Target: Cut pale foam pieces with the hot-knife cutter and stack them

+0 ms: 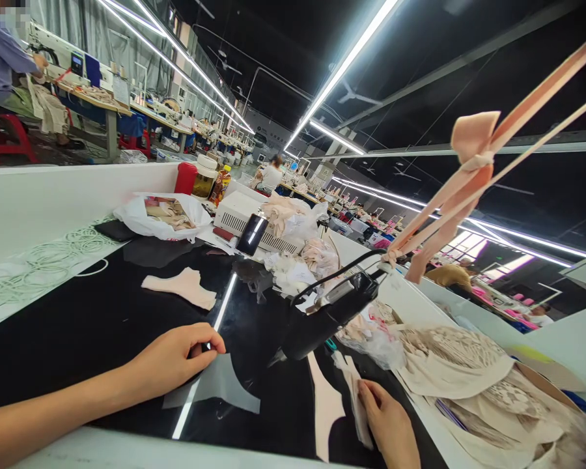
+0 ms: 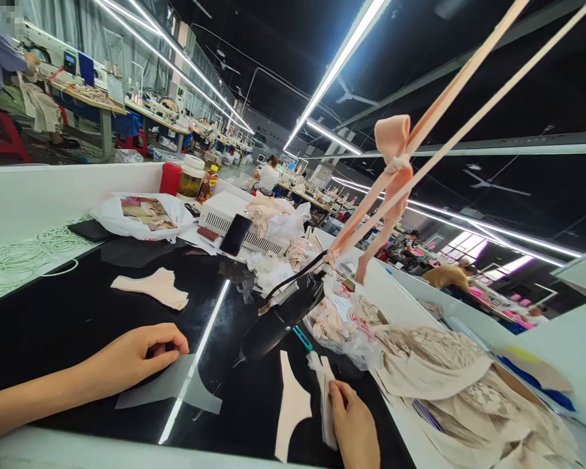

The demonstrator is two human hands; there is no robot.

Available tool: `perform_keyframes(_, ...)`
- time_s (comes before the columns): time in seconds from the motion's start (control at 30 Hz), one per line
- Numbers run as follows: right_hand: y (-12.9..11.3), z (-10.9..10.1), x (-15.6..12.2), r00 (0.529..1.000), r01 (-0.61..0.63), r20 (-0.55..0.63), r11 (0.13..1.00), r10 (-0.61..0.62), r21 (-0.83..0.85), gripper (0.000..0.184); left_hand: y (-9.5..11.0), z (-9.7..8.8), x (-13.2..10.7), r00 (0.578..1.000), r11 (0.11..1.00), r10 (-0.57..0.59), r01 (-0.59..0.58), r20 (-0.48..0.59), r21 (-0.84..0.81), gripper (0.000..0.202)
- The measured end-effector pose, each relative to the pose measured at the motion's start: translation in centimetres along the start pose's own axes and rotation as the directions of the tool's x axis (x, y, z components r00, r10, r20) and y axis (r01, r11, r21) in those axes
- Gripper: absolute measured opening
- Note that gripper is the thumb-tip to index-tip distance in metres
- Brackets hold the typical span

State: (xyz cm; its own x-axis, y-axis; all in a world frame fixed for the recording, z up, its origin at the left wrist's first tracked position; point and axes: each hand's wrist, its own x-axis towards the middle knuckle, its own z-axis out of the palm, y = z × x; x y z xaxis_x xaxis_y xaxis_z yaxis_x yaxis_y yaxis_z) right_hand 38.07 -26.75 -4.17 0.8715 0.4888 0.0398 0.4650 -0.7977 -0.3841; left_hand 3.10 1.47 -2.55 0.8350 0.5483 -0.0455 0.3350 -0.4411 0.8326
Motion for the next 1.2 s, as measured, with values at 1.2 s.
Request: perform_keyframes(1.2, 1.3, -1.9, 0.8, 0.881, 0.092, -0.272, 0.423, 0.387, 0.901, 0.022, 0.3, -0.1, 0.0, 1.0, 1.0, -0.003, 0.003, -0.01, -0.015, 0.025)
